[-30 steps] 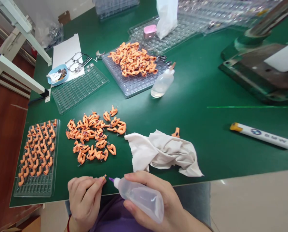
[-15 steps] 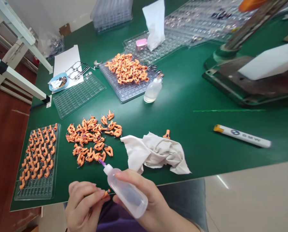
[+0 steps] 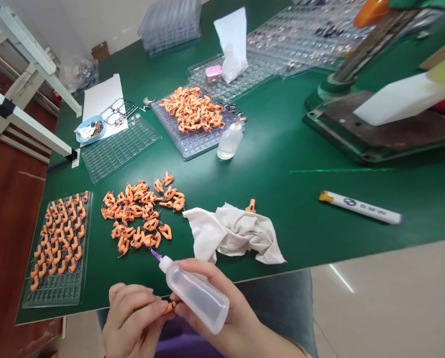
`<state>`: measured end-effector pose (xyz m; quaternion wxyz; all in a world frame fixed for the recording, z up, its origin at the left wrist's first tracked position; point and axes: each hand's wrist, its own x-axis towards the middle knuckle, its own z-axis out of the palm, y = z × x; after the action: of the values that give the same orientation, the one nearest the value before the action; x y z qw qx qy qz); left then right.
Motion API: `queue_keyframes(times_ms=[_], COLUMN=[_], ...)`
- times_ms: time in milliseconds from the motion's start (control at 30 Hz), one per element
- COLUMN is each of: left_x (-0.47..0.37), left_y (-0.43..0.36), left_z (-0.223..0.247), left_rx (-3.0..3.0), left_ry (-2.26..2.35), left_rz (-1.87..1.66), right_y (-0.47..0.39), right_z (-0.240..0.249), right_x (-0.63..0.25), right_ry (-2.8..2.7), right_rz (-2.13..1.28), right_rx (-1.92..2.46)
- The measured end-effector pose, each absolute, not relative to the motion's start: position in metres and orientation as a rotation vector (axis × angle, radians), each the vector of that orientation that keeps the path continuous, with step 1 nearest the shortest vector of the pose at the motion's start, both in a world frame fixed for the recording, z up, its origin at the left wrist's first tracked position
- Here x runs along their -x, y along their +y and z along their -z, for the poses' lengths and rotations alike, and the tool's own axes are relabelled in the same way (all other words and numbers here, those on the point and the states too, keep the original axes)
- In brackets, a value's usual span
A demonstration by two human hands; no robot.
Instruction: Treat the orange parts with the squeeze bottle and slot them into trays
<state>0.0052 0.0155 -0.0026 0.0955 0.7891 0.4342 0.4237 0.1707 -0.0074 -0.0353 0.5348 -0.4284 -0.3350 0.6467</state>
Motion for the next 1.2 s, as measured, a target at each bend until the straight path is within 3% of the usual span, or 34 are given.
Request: queue_keyframes(times_ms=[1200], left_x=[-0.004], left_y=[0.014], left_z=[-0.003], left_rx=[-2.392], left_ry=[1.223], left_rz=[-1.272], right_y=[-0.008], right_z=[0.043], right_x=[-0.178], right_ry=[-0.721], right_rz=[-1.815], right_rx=[0.817])
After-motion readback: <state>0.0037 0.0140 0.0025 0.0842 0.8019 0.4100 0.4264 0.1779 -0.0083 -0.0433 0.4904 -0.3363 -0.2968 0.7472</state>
